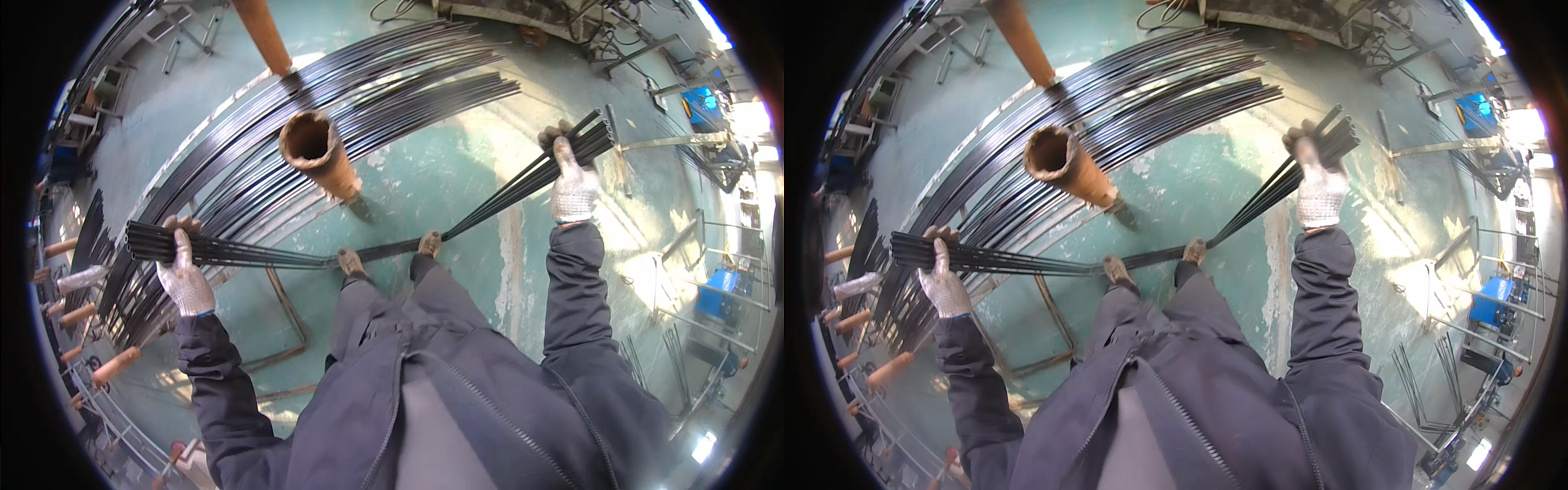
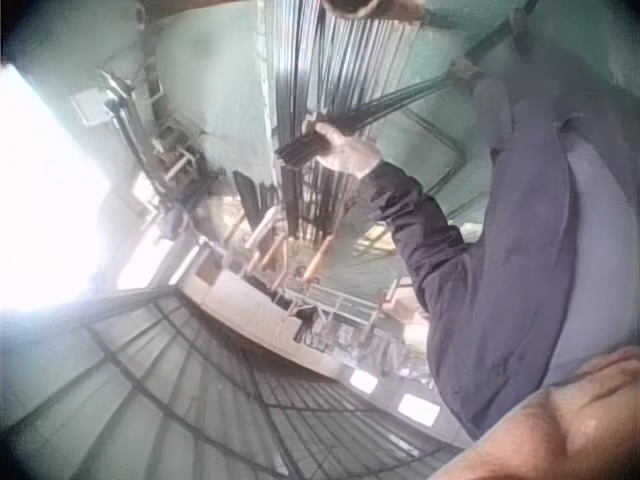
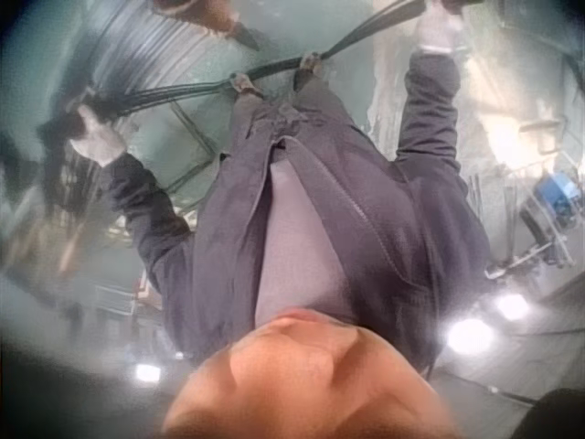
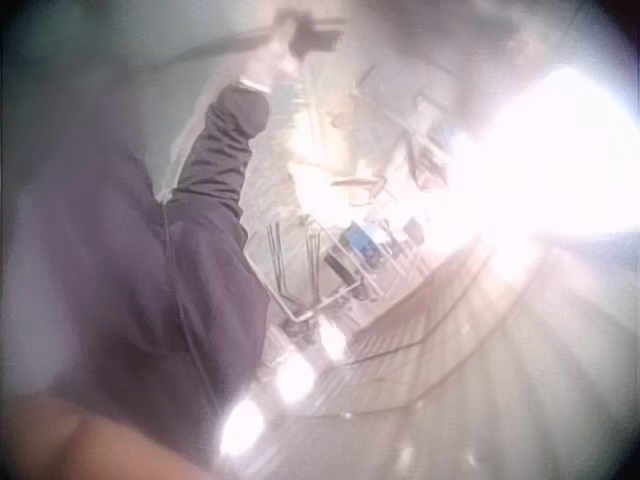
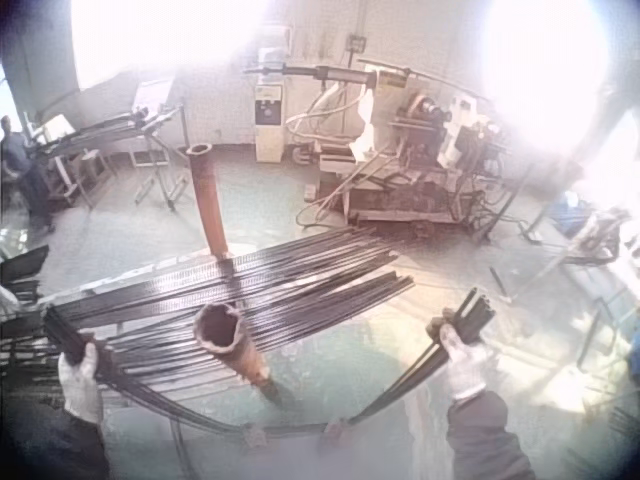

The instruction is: The person repeatedly picks up bundles of long metal rods, places them into a bending machine, and removes the bent rods. They then carry the bent rods to a wooden table and place them on the floor. The cycle repeats multiple times throughout the clip.

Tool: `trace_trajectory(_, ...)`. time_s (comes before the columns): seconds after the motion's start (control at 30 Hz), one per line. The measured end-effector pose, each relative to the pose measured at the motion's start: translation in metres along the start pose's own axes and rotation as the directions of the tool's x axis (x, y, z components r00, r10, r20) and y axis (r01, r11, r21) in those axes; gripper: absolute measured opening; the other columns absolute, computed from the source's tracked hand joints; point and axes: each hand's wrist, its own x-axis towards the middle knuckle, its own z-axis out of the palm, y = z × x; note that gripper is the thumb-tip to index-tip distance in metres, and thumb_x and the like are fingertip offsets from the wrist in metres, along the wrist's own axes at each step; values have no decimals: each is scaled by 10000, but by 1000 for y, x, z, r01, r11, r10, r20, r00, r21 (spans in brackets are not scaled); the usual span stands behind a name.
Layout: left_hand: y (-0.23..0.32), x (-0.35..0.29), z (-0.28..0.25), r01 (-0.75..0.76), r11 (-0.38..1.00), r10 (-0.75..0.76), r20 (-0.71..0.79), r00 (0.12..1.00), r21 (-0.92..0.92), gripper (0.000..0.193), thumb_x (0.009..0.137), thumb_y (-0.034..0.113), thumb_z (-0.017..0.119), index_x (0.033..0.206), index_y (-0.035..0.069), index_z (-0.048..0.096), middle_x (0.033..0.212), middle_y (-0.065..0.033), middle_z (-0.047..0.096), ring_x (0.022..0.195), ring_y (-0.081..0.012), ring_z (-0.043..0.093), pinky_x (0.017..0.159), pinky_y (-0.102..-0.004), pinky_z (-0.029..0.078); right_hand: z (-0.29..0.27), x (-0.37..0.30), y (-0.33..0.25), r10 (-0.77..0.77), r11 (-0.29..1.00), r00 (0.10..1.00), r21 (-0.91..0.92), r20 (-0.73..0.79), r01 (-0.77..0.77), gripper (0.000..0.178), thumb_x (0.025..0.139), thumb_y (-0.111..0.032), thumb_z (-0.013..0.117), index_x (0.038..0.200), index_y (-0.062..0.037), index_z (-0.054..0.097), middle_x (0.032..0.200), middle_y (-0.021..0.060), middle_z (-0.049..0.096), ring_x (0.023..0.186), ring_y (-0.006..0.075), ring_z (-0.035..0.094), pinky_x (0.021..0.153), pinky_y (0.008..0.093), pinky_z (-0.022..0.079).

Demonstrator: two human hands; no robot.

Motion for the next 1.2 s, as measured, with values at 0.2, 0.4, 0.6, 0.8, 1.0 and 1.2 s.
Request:
trace_trajectory(0.2,-22,12,7,-1,982,-8,-48,999,-188,223,1181,103,632,1386,24,673,1251,-112,771,1092,-219,754,1057,-383,611,-18,-12,19,91,995,985,-57,150,-83,364,1114,-141,759,1408,70,715,1215,160,819,1123,266,802,1071,405,645)
trace_trajectory(0.4,-20,15,-15,31,979,-34,-11,999,-200,167,1148,-8,638,1311,6,672,1158,-102,727,1009,-204,735,995,-356,627,14,-50,22,36,998,995,-50,89,-31,414,1105,-250,789,1362,69,728,1165,148,821,1087,262,800,1049,401,638)
trace_trajectory(0.6,14,-23,-64,-155,973,144,-79,986,-170,204,1133,-48,623,1324,-4,678,1161,-102,741,1053,-204,735,1026,-387,617,8,-87,-4,-169,985,984,-23,-53,168,312,1115,-195,770,1275,72,750,1092,147,821,992,256,791,1007,404,634)
trace_trajectory(0.8,0,-41,-62,-51,985,23,-168,986,-163,173,1129,0,669,1297,1,708,1211,-119,762,1105,-215,735,1067,-364,585,-3,-97,9,-29,995,998,-98,50,34,289,1137,-218,741,1305,17,756,1154,130,825,1125,217,779,1070,369,588)
trace_trajectory(1.0,-15,-38,-75,-11,970,-20,-125,992,-242,216,1146,74,676,1346,13,730,1228,-117,778,1134,-216,746,1082,-373,582,-17,-92,11,59,996,997,-76,42,-56,353,1066,-113,806,1361,67,736,1183,138,837,1132,215,788,1056,351,599)
trace_trajectory(1.2,-34,-49,-94,47,968,-66,-71,995,-245,207,1133,48,680,1328,10,737,1222,-101,772,1147,-214,747,1099,-388,586,-26,-97,17,84,995,991,-58,108,-78,363,1030,-132,863,1339,37,776,1143,85,823,1022,178,763,962,325,586)
